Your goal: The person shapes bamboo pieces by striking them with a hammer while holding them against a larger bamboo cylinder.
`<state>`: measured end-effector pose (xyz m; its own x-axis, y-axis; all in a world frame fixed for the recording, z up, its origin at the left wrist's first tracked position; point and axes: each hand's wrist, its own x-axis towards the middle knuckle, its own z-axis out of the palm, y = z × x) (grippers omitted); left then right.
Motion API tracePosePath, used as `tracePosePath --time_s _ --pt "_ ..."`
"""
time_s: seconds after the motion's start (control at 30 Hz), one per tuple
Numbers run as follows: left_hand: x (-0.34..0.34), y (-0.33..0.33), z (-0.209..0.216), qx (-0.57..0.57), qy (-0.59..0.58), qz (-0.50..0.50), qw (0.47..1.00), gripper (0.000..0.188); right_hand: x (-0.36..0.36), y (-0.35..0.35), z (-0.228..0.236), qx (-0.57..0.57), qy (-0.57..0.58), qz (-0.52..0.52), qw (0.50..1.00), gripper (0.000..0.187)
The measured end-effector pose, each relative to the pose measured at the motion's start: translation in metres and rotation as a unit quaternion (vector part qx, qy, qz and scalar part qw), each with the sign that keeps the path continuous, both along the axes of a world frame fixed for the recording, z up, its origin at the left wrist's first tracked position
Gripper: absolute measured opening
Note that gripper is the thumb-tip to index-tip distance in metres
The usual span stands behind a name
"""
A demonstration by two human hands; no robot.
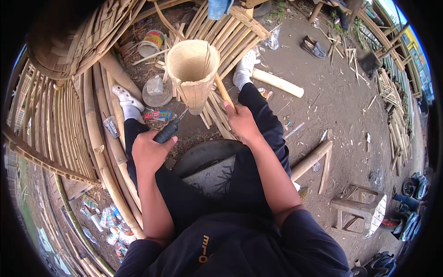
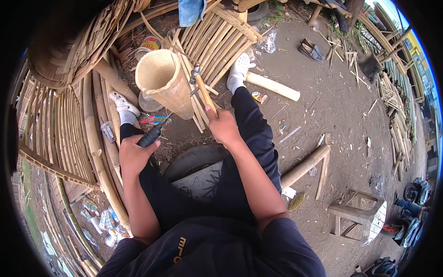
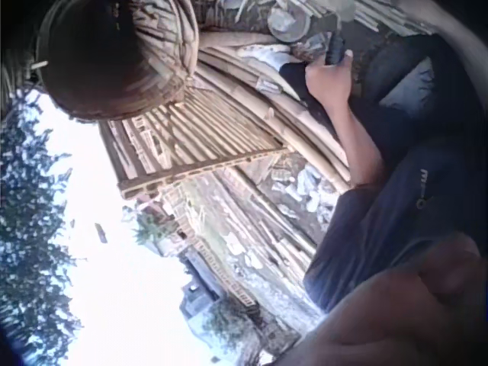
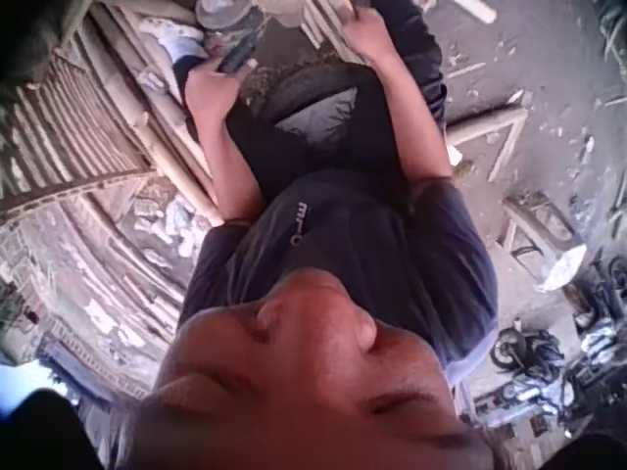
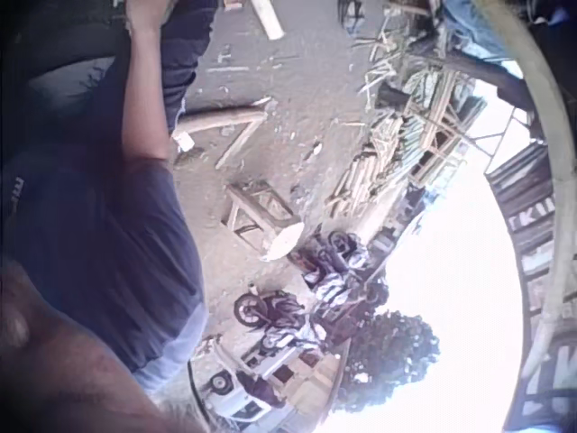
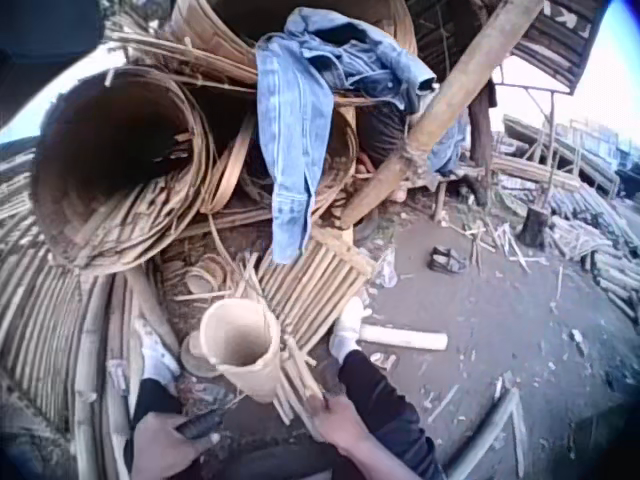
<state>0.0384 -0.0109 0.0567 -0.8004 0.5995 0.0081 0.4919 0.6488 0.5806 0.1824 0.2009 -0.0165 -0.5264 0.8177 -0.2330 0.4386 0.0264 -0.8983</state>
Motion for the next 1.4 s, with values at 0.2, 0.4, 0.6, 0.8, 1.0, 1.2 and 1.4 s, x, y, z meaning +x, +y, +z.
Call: tracePosePath --time_s 0.2,0.4,0.6,0.8,1.0,1.2,1.4 --pt "-0.032 -0.019 -0.09 -0.023 -0.057 0.103 0.993 0.033 -0.035 -0.013 -0.065 -0.023 -0.043 0.062 0.997 0.052" --pt "-0.058 -0.004 -0.137 -0.089 -0.072 0.07 0.991 0.033 -0.045 -0.001 -0.125 0.008 -0.082 0.094 0.992 0.053" --pt "-0.069 0.014 -0.141 -0.199 -0.069 0.077 0.975 0.031 -0.063 0.006 -0.125 0.019 -0.14 0.121 0.983 0.05" --pt "-0.072 0.013 -0.152 -0.218 -0.034 0.114 0.969 0.032 -0.063 0.011 -0.146 0.021 -0.136 0.086 0.987 0.051" --pt "-0.059 0.011 -0.154 -0.209 -0.019 0.123 0.97 0.026 -0.065 0.008 -0.096 0.137 -0.054 0.069 0.987 0.042" --pt "-0.059 0.014 -0.15 -0.22 -0.017 0.111 0.969 0.025 -0.06 0.011 -0.102 0.178 0.129 0.043 0.975 0.039" --pt "-0.053 0.021 -0.167 -0.188 0.058 -0.005 0.98 0.027 -0.047 0.012 -0.211 0.156 -0.052 0.103 0.981 0.044"
